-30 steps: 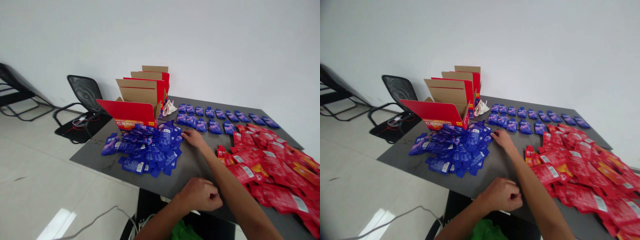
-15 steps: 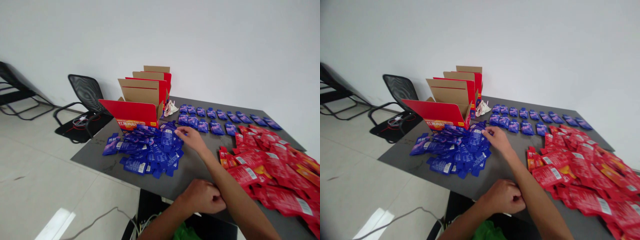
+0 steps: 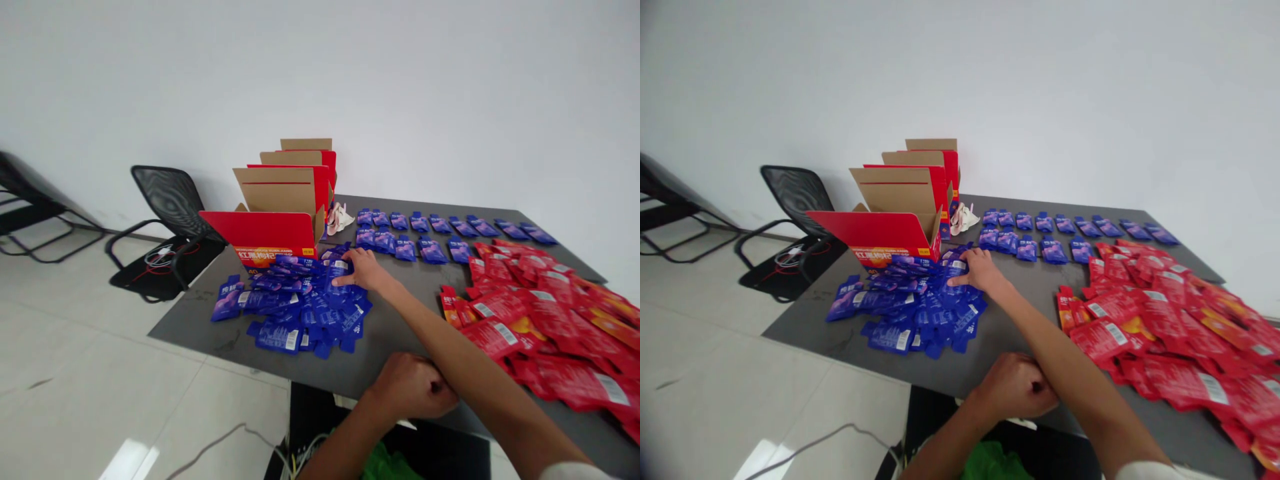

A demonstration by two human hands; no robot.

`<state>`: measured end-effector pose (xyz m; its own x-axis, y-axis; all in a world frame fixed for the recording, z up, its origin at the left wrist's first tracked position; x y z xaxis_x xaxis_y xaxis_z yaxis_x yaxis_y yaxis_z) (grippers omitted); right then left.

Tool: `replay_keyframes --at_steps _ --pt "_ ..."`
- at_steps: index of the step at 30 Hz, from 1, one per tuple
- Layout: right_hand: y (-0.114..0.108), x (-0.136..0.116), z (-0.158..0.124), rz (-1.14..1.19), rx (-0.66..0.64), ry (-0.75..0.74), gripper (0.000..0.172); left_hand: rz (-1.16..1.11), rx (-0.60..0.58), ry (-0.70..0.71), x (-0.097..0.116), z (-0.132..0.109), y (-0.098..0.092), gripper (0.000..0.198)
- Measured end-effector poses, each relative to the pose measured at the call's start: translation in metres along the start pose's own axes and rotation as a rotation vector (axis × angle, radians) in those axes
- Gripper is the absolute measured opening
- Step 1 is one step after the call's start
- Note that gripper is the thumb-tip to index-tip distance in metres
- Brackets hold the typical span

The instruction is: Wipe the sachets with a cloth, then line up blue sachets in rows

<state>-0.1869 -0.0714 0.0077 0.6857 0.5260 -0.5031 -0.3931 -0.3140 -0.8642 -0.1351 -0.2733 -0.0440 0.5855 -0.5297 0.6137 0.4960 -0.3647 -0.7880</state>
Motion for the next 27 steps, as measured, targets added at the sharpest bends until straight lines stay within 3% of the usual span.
replay_keyframes --at_steps 5,10,13,15,17,21,24,27 --pt "-0.006 -0.002 0.001 0.215 0.003 0.056 0.058 -0.038 -0.016 0.026 0.001 -0.002 0.0 0.026" --pt "-0.015 -0.01 -0.006 0.469 0.0 -0.006 0.05 -0.03 -0.033 0.033 0.0 -0.001 0.003 0.02" --pt "-0.032 -0.015 -0.017 0.573 0.031 -0.051 0.054 -0.014 -0.038 0.037 -0.001 -0.001 0.004 0.016" --pt "-0.052 -0.012 -0.03 0.631 0.088 -0.078 0.067 -0.002 -0.034 0.027 0.0 -0.002 0.004 0.014" --pt "-0.079 0.002 -0.046 0.653 0.165 -0.087 0.076 0.007 -0.028 0.02 0.001 -0.003 0.003 0.014" --pt "-0.138 0.056 -0.086 0.517 0.357 -0.03 0.063 -0.01 -0.016 0.039 0.003 -0.004 0.002 0.017" --pt "-0.173 0.099 -0.118 0.189 0.61 0.051 0.053 -0.021 -0.016 0.05 0.003 -0.003 0.003 0.019" --pt "-0.187 0.129 -0.142 -0.109 0.653 0.099 0.038 -0.017 -0.03 0.043 0.002 -0.003 0.006 0.02"
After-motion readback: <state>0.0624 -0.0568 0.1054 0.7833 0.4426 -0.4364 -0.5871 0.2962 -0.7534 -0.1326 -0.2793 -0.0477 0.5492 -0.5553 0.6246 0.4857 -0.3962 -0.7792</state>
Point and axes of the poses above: each hand's wrist, its own z-axis towards the middle knuckle, its own y-axis out of the palm, x = y × z, the point moved 3 cm from there along z, towards the middle knuckle, and after that the axes turned 9 degrees about -x, right-handed, at the moved point
